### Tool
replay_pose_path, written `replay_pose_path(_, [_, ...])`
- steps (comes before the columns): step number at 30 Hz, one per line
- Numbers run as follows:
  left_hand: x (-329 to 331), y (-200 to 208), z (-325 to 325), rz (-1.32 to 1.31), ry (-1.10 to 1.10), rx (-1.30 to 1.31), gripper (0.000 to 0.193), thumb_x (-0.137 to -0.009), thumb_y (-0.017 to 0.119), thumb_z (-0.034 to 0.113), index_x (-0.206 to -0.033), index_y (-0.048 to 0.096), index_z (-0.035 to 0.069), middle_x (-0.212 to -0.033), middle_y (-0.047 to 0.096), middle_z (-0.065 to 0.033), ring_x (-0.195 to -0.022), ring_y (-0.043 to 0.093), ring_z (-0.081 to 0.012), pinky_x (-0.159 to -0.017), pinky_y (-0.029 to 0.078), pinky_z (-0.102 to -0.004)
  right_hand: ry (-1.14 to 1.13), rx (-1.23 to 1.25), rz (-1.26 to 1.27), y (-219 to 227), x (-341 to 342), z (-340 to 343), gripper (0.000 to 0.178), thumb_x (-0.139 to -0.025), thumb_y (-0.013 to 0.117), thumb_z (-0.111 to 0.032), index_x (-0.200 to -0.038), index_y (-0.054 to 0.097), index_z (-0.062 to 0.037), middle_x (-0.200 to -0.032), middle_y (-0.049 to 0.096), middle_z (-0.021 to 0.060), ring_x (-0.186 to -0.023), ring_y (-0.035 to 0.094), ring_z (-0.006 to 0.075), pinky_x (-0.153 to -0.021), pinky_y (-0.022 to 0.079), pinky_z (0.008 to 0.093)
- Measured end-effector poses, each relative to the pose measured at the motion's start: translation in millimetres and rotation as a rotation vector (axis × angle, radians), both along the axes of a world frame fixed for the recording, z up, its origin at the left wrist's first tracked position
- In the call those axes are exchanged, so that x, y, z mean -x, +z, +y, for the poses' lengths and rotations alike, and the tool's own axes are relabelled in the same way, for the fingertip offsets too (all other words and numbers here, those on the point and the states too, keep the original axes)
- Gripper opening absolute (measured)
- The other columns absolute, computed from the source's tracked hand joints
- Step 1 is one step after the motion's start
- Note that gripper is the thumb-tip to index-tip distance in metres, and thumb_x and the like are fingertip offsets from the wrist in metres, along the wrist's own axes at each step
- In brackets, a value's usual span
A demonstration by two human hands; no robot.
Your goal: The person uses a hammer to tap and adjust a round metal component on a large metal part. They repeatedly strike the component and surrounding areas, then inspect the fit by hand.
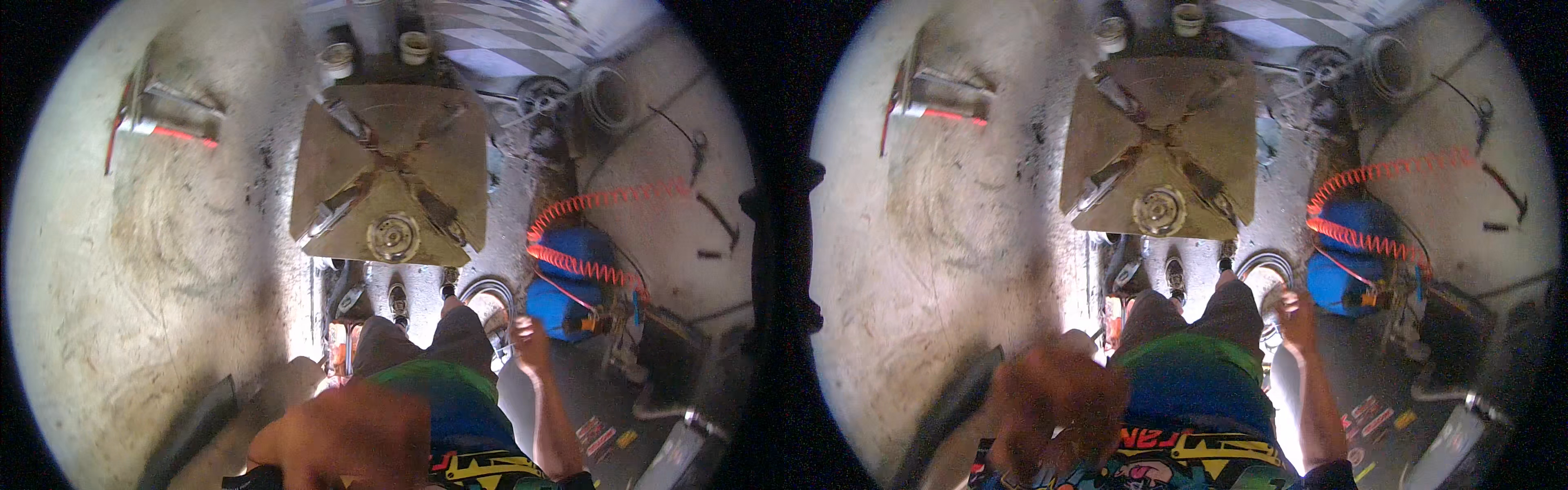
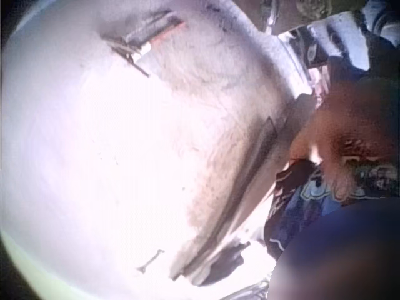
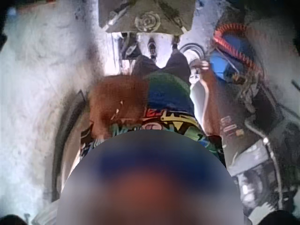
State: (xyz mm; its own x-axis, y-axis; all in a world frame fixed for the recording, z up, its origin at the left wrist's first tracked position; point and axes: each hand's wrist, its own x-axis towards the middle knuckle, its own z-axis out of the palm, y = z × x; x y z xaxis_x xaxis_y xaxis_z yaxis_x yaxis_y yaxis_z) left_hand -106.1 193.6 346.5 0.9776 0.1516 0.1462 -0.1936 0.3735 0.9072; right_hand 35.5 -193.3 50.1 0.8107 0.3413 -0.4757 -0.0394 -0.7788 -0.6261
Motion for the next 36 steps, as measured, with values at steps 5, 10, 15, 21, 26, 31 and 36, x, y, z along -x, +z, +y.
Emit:
replay_pose_path(5, [-20,60,-33,-0.510,-0.083,0.264,0.020,-0.098,0.068,0.037,-0.101,0.079,0.021,-0.080,0.068,-0.0084,-0.060,0.060,-0.0168,-0.047,0.039,-0.0282,0.030,-0.171,0.034,57,88,38,0.035,-0.096,0.071,-0.023,-0.122,0.064,-0.0014,-0.110,0.064,0.0151,-0.097,0.067,0.0230,-0.086,0.054,0.0372])
replay_pose_path(10, [-20,77,-42,-0.575,-0.158,0.149,0.013,-0.098,0.068,0.029,-0.102,0.079,0.024,-0.076,0.065,-0.0058,-0.057,0.057,-0.0149,-0.045,0.033,-0.0275,-0.273,-0.689,-0.182,231,55,60,0.021,-0.091,0.068,0.001,-0.112,0.067,0.0008,-0.099,0.067,0.0092,-0.088,0.065,0.0197,-0.083,0.052,0.0372])
replay_pose_path(15, [0,95,-60,-0.638,-0.265,0.045,0.009,-0.096,0.070,0.026,-0.096,0.078,0.022,-0.073,0.062,-0.0048,-0.055,0.053,-0.0136,-0.045,0.030,-0.0276,0.562,-1.057,-0.411,424,39,54,0.061,-0.094,0.071,-0.034,-0.144,0.042,-0.0153,-0.135,0.056,0.0102,-0.120,0.055,0.0264,-0.093,0.057,0.0437])
replay_pose_path(21, [56,126,-94,-0.672,0.224,-0.215,0.022,-0.094,0.070,0.033,-0.095,0.066,0.011,-0.082,0.054,-0.0082,-0.075,0.054,-0.0234,-0.066,0.041,-0.0379,0.662,-1.295,-0.516,433,77,48,0.052,-0.097,0.066,-0.035,-0.139,0.051,-0.0095,-0.131,0.057,0.0164,-0.121,0.055,0.0338,-0.095,0.052,0.0496])
replay_pose_path(26, [109,134,-132,-0.689,0.406,-0.408,0.022,-0.092,0.071,0.026,-0.101,0.064,0.008,-0.088,0.056,-0.0100,-0.080,0.057,-0.0231,-0.068,0.044,-0.0363,0.808,-1.389,-0.416,424,90,18,0.050,-0.094,0.069,-0.031,-0.136,0.053,-0.0071,-0.125,0.059,0.0154,-0.116,0.058,0.0309,-0.092,0.053,0.0455])
replay_pose_path(31, [142,147,-180,-0.688,0.535,-0.533,0.024,-0.090,0.072,0.020,-0.107,0.062,0.005,-0.094,0.059,-0.0118,-0.085,0.060,-0.0228,-0.070,0.047,-0.0348,0.904,-1.460,-0.333,425,104,-6,0.048,-0.092,0.071,-0.026,-0.132,0.055,-0.0048,-0.118,0.061,0.0144,-0.110,0.060,0.0281,-0.089,0.053,0.0414])
replay_pose_path(36, [177,152,-211,-0.655,0.649,-0.613,0.030,-0.088,0.073,0.014,-0.112,0.060,0.002,-0.101,0.061,-0.0136,-0.091,0.063,-0.0225,-0.072,0.050,-0.0332,0.951,-1.508,-0.249,428,119,-26,0.046,-0.090,0.073,-0.021,-0.129,0.057,-0.0024,-0.111,0.064,0.0134,-0.105,0.063,0.0253,-0.086,0.054,0.0373])
